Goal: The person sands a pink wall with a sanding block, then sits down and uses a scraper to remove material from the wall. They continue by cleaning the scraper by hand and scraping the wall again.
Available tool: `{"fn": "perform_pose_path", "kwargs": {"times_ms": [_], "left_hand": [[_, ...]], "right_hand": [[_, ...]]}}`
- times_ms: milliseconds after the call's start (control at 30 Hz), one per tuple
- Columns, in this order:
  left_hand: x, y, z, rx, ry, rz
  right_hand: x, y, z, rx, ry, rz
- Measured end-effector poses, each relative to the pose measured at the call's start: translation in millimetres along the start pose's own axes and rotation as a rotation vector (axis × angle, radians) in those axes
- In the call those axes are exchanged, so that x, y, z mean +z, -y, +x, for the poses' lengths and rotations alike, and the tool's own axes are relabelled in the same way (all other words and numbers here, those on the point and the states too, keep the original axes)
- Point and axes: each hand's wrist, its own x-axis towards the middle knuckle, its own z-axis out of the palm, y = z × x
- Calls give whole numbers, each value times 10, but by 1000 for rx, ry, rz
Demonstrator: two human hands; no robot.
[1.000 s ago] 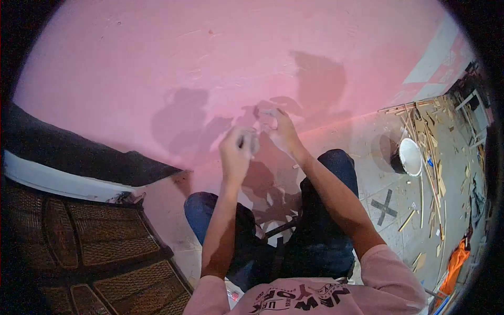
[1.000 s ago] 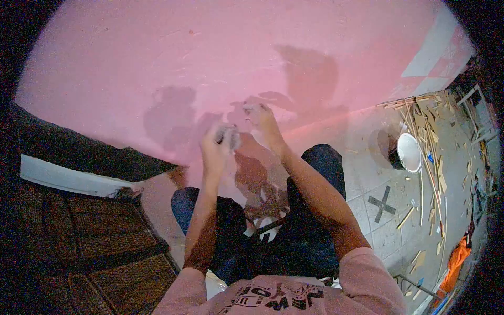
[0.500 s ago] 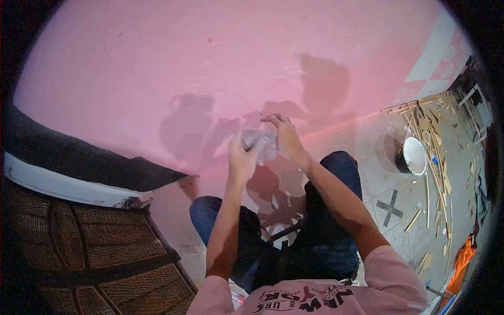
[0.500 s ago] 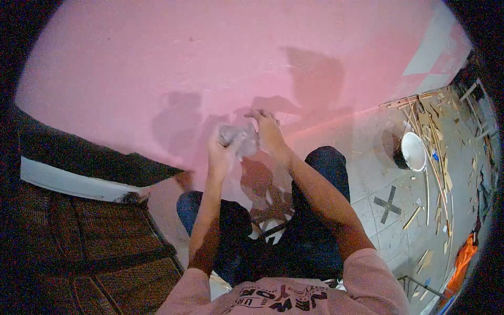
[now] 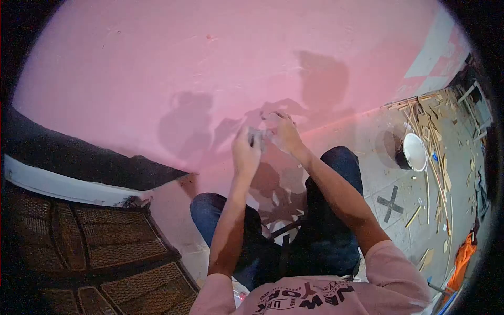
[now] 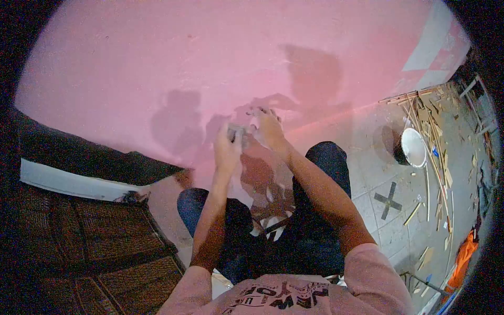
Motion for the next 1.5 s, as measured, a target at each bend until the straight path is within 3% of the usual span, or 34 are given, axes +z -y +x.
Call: {"fn": "perform_pose_path", "kwargs": {"times_ms": [100, 133, 233, 300, 333, 433, 500, 600, 733, 800, 900, 1033, 1100, 1200, 1233, 1300, 1400, 1500], "left_hand": [[-158, -547, 77, -205, -45, -162], [-111, -565, 31, -192, -31, -193], [60, -522, -99, -106, -9, -190], [110, -421, -105, 17, -58, -89], [80, -380, -79, -2, -68, -84], [59, -392, 58, -72, -78, -154], [72, -547, -39, -198, -81, -299], [107, -337, -55, 89, -120, 35], [23, -279, 119, 4, -207, -22], [16, -464, 71, -18, -192, -144], [43, -496, -67, 145, -72, -3], [-51, -390, 61, 94, -167, 158], [-94, -337, 164, 104, -192, 98], [-69, -525, 68, 14, -43, -183], [-71, -507, 66, 62, -21, -57], [-93, -428, 44, 148, 14, 194], [-202, -315, 164, 8, -14, 382], [-200, -71, 225, 9, -40, -1]], "right_hand": [[-92, 111, 30, -49, -28, -120], [-119, 120, 38, -69, -45, -146], [39, -216, 91, 136, 59, 330], [89, -290, 100, 17, 50, 179], [62, -248, 124, -50, 46, 99], [-11, -87, 105, 153, 108, 288], [124, -399, 149, 68, 73, 358], [137, -373, 138, 0, 55, 338], [292, -467, 128, 76, 90, 526], [206, -436, 164, 75, 129, 379], [194, -488, 223, 40, 155, 382], [-81, -146, 164, 65, 215, 479], [-150, -38, 143, -29, 121, 295], [-239, 139, 54, -166, -39, -94], [-265, 214, 28, -212, -91, -239], [-355, 322, 21, -265, -122, -212], [-432, 429, -23, -240, -82, -204], [-465, 380, 35, -228, -81, -269]]}}
